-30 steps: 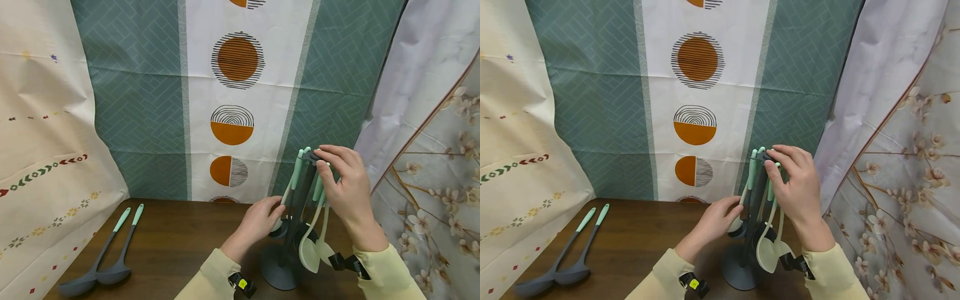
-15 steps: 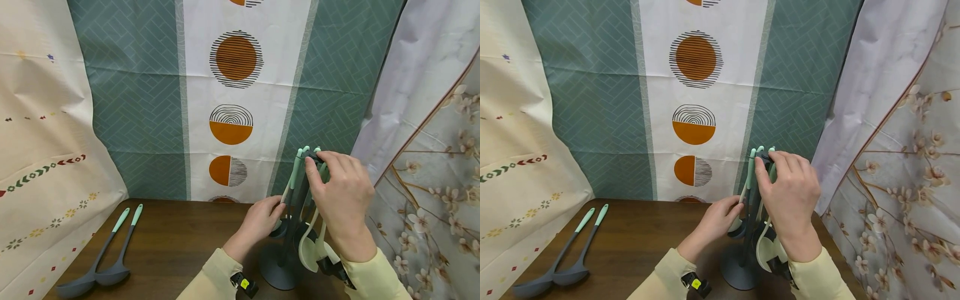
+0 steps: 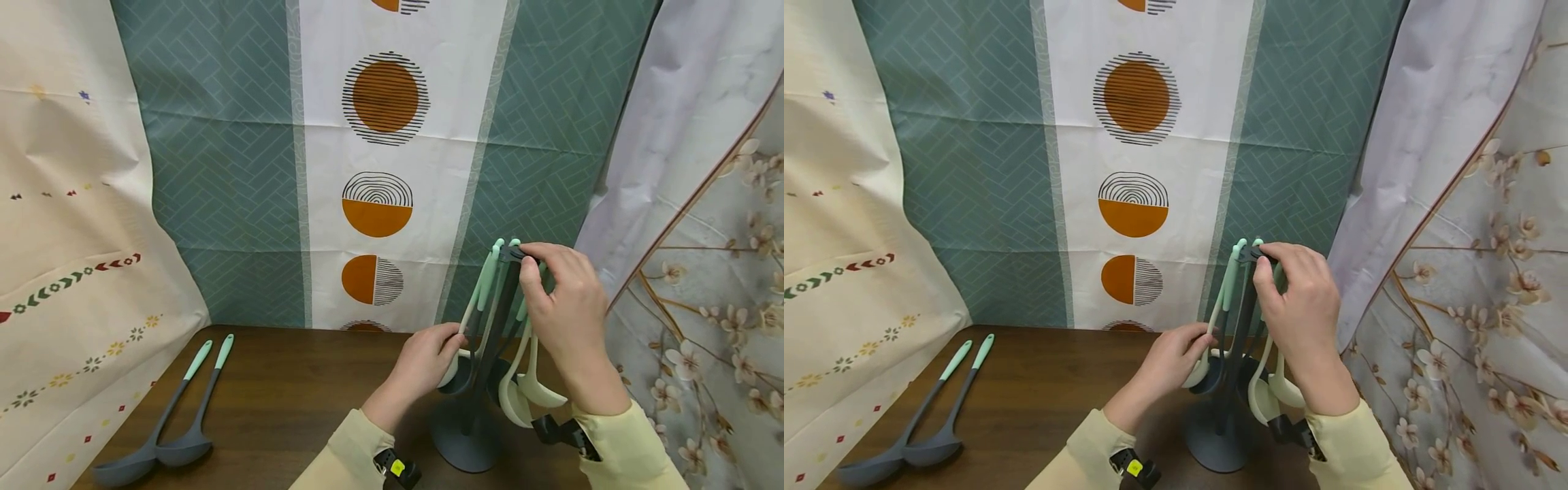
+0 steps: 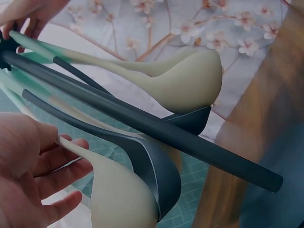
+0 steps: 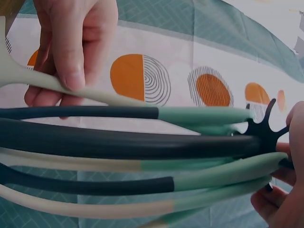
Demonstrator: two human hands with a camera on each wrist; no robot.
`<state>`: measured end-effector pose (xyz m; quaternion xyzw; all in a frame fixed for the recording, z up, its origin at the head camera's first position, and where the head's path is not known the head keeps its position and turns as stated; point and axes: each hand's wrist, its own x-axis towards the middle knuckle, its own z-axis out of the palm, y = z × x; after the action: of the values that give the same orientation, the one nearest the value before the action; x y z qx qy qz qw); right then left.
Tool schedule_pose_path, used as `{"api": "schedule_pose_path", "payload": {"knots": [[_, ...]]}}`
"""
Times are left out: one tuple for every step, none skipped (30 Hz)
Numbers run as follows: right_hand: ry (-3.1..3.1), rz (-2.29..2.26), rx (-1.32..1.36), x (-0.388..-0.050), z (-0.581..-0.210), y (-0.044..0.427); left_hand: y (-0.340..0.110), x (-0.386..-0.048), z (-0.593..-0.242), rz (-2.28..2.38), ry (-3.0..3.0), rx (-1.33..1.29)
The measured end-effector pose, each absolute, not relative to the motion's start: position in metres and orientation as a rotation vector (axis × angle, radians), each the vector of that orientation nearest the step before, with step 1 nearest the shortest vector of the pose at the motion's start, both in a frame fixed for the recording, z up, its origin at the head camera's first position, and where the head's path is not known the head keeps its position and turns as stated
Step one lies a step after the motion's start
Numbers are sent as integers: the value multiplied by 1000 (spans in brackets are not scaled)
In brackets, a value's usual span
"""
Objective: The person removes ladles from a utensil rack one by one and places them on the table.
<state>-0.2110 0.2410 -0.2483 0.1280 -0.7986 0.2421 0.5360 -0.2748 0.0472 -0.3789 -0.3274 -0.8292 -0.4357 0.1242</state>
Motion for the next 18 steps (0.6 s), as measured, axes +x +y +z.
{"api": "schedule_pose_path", "payload": {"knots": [[-1917, 597, 321, -211, -248, 243, 47, -274, -379, -1279, -2417, -957], [-1930, 619, 338, -212, -248, 246, 46, -274, -379, -1285, -2417, -961], [-1938, 643, 358, -212, -248, 248, 45, -273, -378, -1292, -2417, -962], [-1942, 667, 376, -213, -248, 250, 45, -272, -378, -1294, -2417, -964], [-1946, 687, 392, -213, -248, 252, 44, -272, -378, -1298, -2419, -963], [-1948, 703, 406, -213, -248, 254, 43, -271, -378, -1301, -2417, -964], [-1948, 716, 418, -214, -248, 256, 43, -270, -378, -1303, -2418, -963], [-1950, 728, 429, -214, -248, 257, 42, -270, -378, -1308, -2418, -961], [-1949, 737, 440, -215, -248, 258, 41, -269, -378, -1314, -2418, -959], [-1950, 738, 447, -215, -248, 259, 41, -269, -378, -1322, -2415, -960], [-1951, 737, 454, -216, -248, 260, 40, -268, -378, -1332, -2414, -958], [-1951, 737, 463, -216, -248, 261, 40, -268, -377, -1343, -2411, -957], [-1951, 737, 472, -217, -248, 262, 39, -268, -377, -1354, -2413, -952], [-1951, 736, 481, -217, -248, 262, 39, -268, -377, -1362, -2412, -950], [-1952, 736, 488, -218, -247, 262, 39, -267, -377, -1368, -2411, -948], [-1953, 738, 495, -218, -247, 263, 38, -267, -377, -1373, -2412, -946], [-1955, 746, 503, -218, -247, 264, 38, -267, -377, -1374, -2414, -942], [-1957, 757, 511, -218, -247, 264, 37, -266, -377, -1375, -2416, -938]]}}
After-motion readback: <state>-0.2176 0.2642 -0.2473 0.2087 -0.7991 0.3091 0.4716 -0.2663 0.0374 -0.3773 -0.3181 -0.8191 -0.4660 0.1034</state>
